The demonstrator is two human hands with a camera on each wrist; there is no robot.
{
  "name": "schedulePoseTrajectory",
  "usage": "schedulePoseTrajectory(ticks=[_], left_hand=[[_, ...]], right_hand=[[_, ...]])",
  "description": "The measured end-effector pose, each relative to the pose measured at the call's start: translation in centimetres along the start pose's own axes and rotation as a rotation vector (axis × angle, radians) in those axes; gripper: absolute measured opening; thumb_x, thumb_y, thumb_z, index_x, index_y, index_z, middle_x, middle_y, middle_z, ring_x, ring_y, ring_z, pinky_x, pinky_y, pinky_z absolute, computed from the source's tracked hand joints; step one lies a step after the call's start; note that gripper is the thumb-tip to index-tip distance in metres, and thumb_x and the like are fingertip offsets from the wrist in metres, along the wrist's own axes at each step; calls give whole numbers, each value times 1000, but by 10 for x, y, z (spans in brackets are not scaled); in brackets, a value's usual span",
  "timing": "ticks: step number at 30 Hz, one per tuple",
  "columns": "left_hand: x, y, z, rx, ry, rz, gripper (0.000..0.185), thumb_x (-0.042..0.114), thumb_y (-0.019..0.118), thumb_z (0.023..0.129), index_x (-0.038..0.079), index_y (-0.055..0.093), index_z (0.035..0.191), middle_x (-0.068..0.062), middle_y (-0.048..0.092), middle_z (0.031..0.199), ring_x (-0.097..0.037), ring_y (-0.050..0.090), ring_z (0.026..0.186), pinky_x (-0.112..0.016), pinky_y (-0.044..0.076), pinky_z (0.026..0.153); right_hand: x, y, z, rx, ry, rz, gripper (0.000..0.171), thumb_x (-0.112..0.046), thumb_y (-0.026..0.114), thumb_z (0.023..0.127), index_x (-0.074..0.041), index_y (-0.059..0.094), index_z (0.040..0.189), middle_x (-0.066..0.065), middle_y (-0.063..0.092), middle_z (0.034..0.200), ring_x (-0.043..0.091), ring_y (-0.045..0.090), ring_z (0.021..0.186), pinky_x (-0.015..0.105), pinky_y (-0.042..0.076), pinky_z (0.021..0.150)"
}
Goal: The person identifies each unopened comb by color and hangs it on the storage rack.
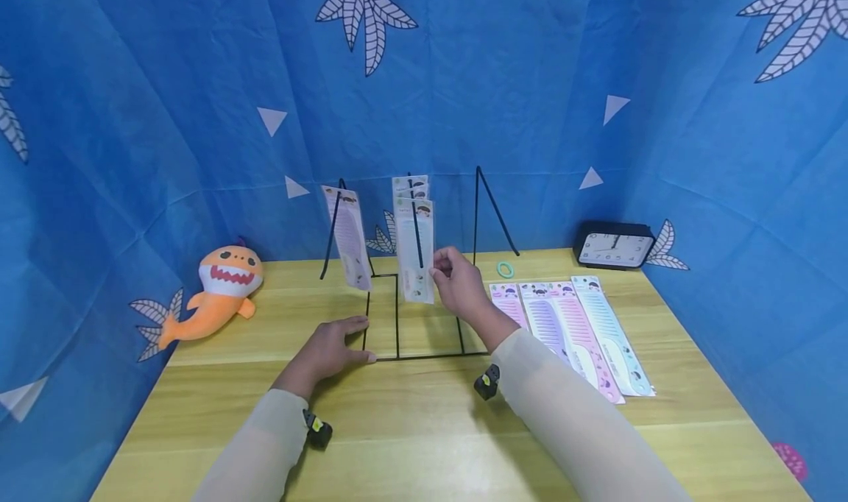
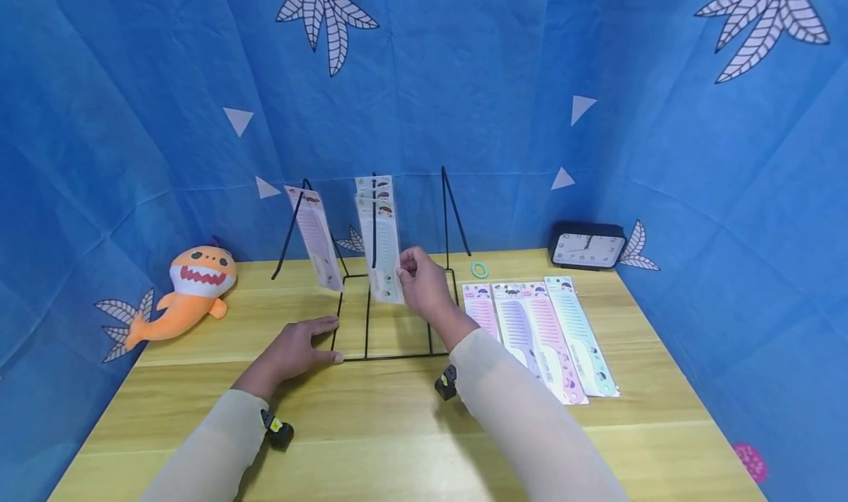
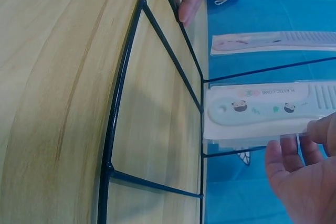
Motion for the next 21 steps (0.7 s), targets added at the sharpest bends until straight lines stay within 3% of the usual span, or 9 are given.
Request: schedulePoseTrajectory(ticks=[15,21], left_hand=[[1,-1,0,-11,4,-7,80,40,89,92,16,56,161,-7,47,172,-41,37,162,-62,35,131],[2,-1,-1,-11,-3,-24,81,39,91,91,14,57,161,-9,48,171,-41,37,162,-61,35,131]], right_hand=[[5,-2,-3,-21,-34,30,18,-14,59,114,-10,62,131,9,72,124,29,69,118,45,60,95],[18,-8,-18,-61,-21,21,20,-15,62,113,-9,61,132,8,71,125,30,69,124,47,62,99]])
Point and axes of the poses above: each hand's wrist, its own z-axis towards the middle knuckle, its own y-axis out of the palm, x = y × z, the point moved 3 cm from there along z, towards the middle knuckle
